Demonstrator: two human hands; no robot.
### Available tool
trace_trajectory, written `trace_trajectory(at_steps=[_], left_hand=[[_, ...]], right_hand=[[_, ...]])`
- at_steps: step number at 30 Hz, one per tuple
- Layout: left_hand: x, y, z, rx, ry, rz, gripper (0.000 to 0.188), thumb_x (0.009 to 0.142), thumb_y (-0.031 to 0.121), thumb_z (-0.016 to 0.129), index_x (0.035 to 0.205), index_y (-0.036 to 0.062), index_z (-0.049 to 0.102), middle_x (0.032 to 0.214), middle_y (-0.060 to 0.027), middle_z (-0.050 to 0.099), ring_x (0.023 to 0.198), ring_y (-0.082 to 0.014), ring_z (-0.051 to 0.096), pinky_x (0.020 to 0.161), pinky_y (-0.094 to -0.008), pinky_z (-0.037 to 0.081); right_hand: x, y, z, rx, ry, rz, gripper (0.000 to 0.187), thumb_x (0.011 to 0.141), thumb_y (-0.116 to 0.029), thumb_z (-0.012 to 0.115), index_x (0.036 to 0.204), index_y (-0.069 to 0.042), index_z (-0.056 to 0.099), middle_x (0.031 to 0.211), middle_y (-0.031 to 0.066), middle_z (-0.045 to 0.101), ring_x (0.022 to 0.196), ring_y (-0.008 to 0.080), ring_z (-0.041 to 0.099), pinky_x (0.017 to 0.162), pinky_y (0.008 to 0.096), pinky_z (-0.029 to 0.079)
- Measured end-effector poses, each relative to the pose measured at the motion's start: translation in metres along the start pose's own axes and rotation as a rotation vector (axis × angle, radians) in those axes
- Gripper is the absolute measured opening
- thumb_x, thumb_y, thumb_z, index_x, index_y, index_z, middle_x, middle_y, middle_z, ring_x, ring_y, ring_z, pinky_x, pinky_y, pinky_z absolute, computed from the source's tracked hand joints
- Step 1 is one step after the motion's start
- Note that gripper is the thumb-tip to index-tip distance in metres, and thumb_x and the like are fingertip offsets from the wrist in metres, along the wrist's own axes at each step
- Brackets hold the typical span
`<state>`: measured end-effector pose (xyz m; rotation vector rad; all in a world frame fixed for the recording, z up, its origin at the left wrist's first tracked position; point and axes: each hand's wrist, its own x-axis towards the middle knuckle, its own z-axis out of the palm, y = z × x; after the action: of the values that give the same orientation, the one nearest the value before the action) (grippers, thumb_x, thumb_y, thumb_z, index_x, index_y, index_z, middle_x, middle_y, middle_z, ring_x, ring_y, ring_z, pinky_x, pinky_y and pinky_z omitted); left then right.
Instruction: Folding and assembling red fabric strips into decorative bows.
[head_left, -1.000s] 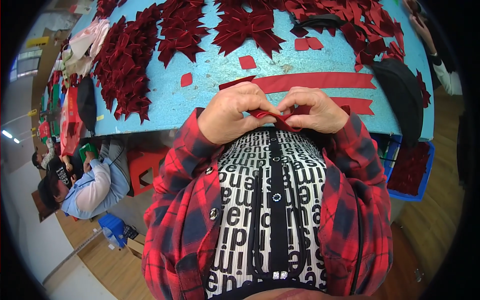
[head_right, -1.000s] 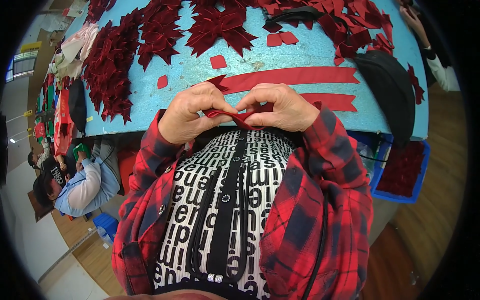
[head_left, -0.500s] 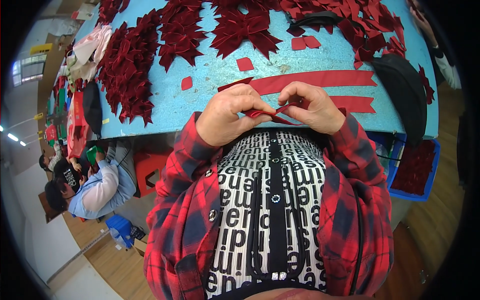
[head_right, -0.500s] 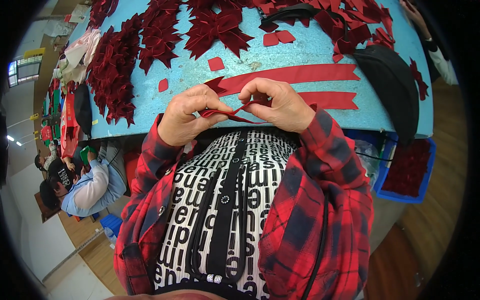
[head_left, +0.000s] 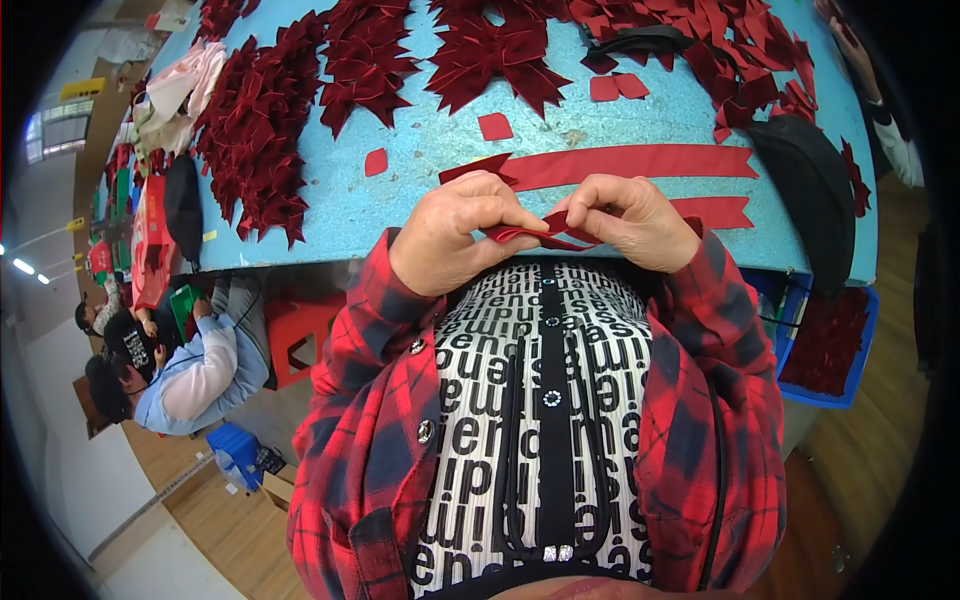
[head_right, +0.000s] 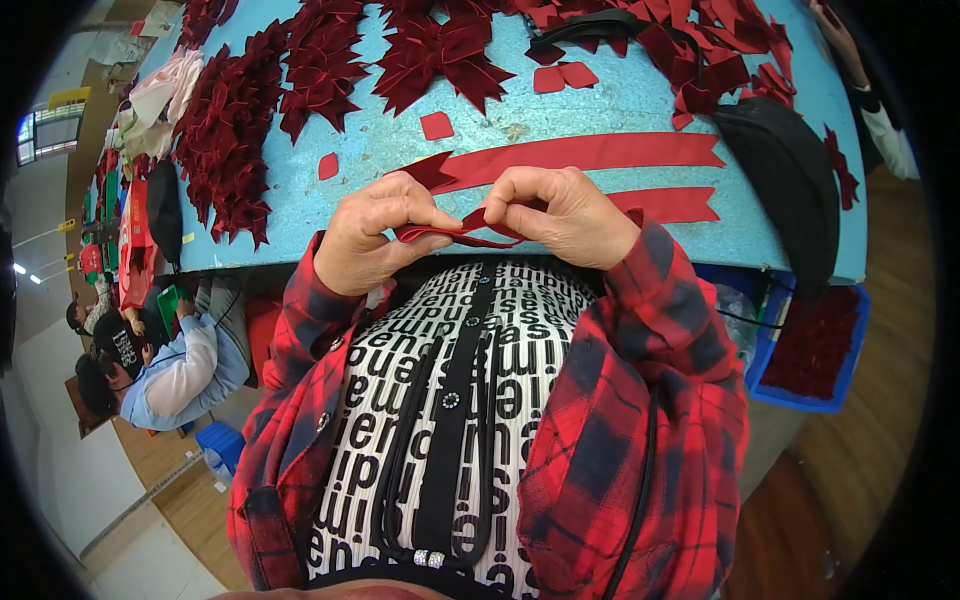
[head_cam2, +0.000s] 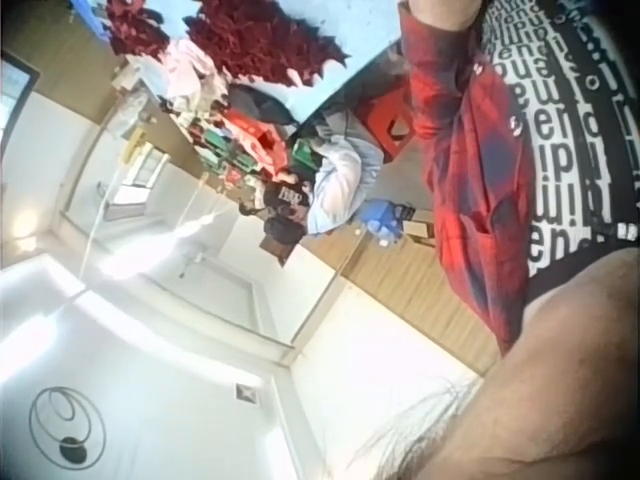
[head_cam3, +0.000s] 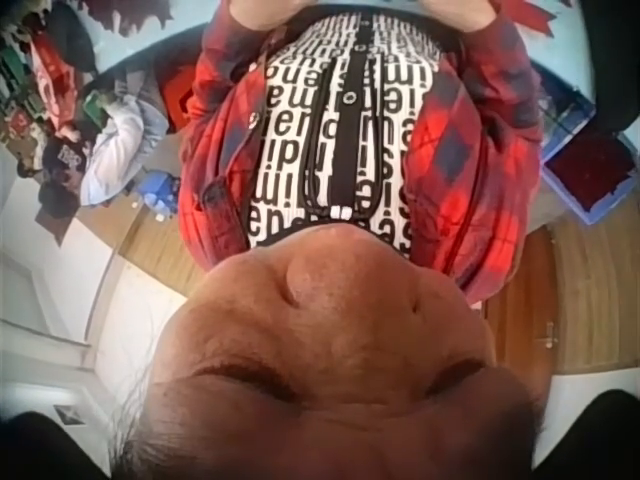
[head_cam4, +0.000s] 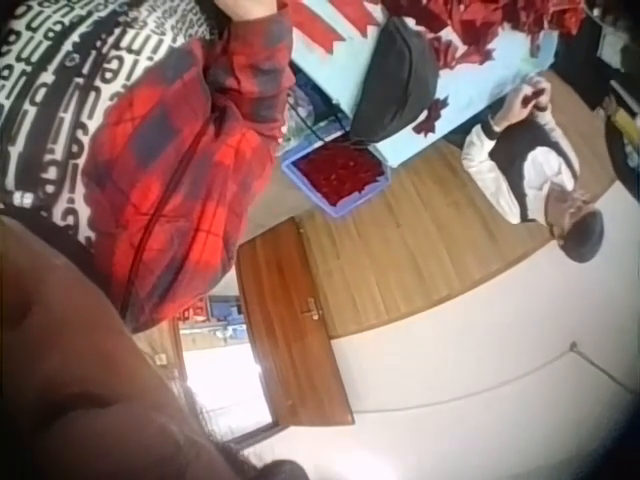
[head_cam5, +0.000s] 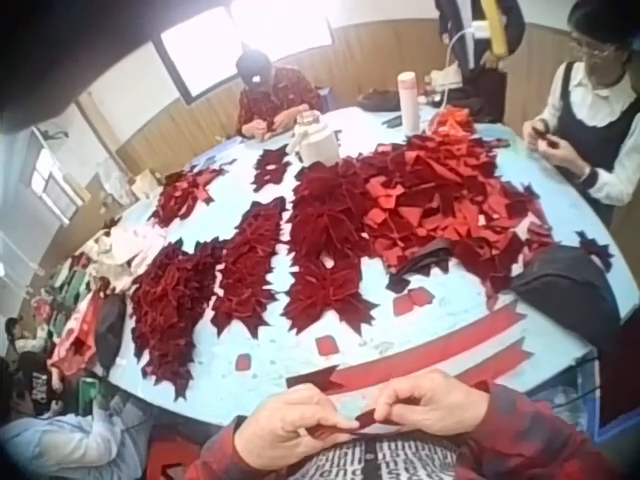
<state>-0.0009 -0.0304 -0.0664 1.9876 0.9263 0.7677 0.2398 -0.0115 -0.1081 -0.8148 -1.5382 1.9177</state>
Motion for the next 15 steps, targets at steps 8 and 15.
trace_trajectory(at_steps=[8, 15], left_hand=[[-0.006, -0.003, -0.003, 0.043, 0.007, 0.023, 0.025, 0.067, 0.004, 0.080, 0.090, 0.0102, 0.072, 0.077, -0.0044, 0.062, 0.075, -0.0197, 0.061, 0.063, -0.0308, 0.051], [-0.011, -0.008, -0.005, 0.017, 0.013, 0.000, 0.023, 0.068, 0.004, 0.080, 0.089, 0.0103, 0.072, 0.077, -0.0043, 0.062, 0.075, -0.0198, 0.061, 0.064, -0.0309, 0.050]], right_hand=[[0.006, -0.005, 0.008, -0.132, -0.003, 0.047, 0.009, 0.089, 0.005, 0.057, 0.087, -0.001, 0.063, 0.090, 0.0027, 0.064, 0.082, 0.0077, 0.058, 0.073, 0.0229, 0.048], [0.014, -0.006, 0.009, -0.477, 0.029, -0.252, 0.007, 0.082, 0.006, 0.062, 0.086, 0.000, 0.064, 0.087, 0.0071, 0.064, 0.078, 0.0151, 0.060, 0.069, 0.0262, 0.048]])
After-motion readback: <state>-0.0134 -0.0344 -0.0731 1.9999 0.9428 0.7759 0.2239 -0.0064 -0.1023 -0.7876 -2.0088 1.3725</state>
